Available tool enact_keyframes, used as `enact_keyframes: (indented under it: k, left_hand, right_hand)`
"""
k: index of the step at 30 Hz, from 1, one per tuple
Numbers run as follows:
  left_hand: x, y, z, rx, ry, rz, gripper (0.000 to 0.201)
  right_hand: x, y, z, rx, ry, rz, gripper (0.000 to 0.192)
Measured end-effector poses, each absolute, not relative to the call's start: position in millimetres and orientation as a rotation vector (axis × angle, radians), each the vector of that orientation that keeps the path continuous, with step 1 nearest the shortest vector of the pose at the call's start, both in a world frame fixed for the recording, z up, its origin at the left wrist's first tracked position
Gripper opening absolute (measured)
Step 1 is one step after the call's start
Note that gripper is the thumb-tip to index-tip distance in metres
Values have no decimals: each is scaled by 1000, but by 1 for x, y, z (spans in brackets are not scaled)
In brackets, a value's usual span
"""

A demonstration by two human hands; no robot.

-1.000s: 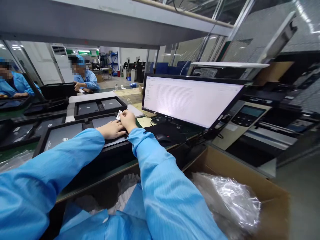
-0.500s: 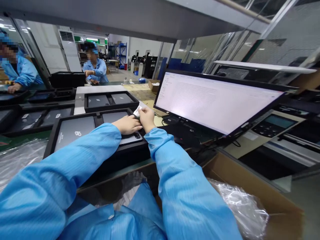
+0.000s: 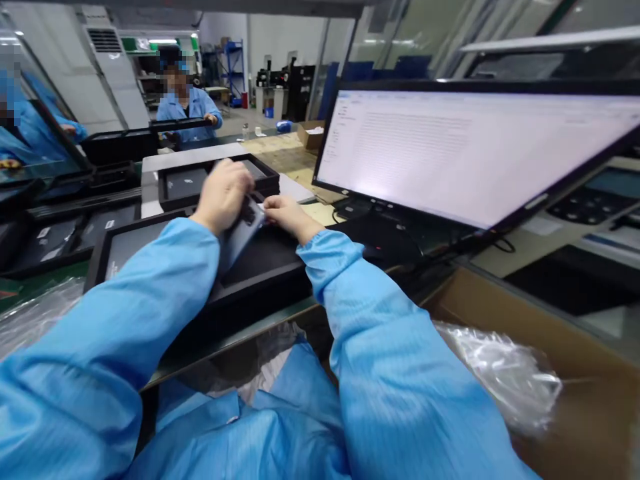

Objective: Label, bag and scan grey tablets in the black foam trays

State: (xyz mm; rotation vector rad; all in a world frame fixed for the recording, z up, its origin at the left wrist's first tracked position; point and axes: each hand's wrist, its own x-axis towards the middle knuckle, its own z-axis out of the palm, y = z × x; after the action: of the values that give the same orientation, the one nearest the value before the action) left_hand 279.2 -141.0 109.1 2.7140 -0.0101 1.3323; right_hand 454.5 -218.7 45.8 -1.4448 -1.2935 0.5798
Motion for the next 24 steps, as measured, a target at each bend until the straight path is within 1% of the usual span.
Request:
enact_keyframes:
  k: [3,6,8,10,12,14,16,18,19,21,24]
  left_hand:
    - [268,-132,117,2441,-89,1609,68]
    - [260,-133,122,2351,-65,1715,65]
    - [258,-137,125,2387,-15,1710,65]
    - [259,-142,126,2460,7,1696,64]
    - [261,-149,124,2603,49,1605,61]
    - [266,-156,117,2826,148,1321,55]
    - [272,-164,107,3027,279,778,48]
    - [279,-172,98,3058,483,180,52]
    - [281,-176,96,3019,588,-56,56]
    - [277,-185,99,2924,729,-318,63]
    - [237,-201,119,2845,768,-407,69]
  right_hand:
    - [451,-222,53,-1559,-1665,651,22]
    - [443,-223,60,-1778,-1867,437,25]
    - [440,-223,61,-1833,-1830,287,23]
    - [440,-222,60,-1784,-1689,196,20]
    - [444,-223,58,-1726,-1515,131,19]
    - [450,-224,57,-1717,-1346,71,22]
    - [455,-225,57,-1765,-1197,39,24]
    - [456,-226,59,-1848,-1107,38,23]
    - [455,-226,61,-1892,-1094,45,22]
    - [451,-230,65,-1955,-1124,70,18]
    - [444,-248,71,-1985,-1266,142,21]
